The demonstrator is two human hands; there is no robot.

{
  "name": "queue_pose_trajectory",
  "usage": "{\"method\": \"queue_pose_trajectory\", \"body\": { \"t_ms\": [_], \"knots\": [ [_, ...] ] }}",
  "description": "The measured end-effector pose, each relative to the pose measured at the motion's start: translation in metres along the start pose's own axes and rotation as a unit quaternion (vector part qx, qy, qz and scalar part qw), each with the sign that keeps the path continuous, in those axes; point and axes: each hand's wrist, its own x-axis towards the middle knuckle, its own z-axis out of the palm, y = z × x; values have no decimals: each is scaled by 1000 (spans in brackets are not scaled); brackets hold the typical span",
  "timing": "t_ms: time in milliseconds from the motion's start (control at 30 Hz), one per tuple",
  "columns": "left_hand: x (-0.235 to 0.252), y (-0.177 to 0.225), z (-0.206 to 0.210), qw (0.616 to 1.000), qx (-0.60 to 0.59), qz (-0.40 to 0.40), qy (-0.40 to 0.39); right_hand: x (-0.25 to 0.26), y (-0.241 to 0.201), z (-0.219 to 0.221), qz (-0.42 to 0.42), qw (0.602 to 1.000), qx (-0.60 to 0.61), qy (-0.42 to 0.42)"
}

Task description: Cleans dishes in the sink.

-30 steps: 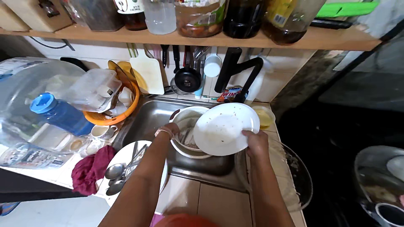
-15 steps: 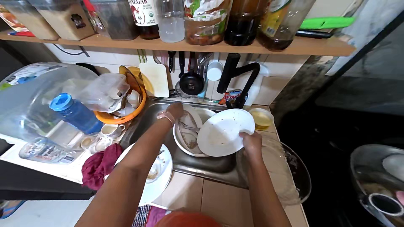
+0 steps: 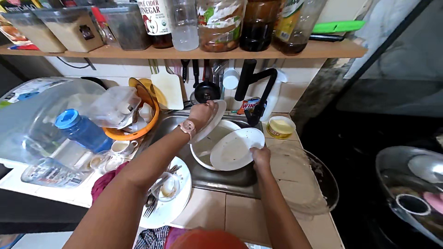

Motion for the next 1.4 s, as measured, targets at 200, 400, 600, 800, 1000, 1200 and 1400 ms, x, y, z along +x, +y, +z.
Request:
{"method": "queue_pose_trajectory", "body": {
  "t_ms": [200,400,600,800,1000,1200,1400],
  "knots": [
    [-1,-12,-7,999,16,-19,27,7,-4,23,-1,998,-52,-25],
    [-7,-24,-16,998,-9,-54,28,20,3,51,11,995,-80,-67],
    [-13,-41,-22,995,-56,-75,31,30,17,65,39,997,-52,-49],
    [-11,-60,-20,985,-117,-129,4,22,14,51,-10,992,-118,-41],
    [1,-82,16,943,-265,-187,-77,7,-1,36,-98,994,-43,-27],
    [-12,-75,91,856,-470,-157,-145,-3,-8,25,51,903,377,-201],
    [13,-35,158,799,-563,-120,-174,-12,-11,0,-32,925,365,-95]
  ]
}}
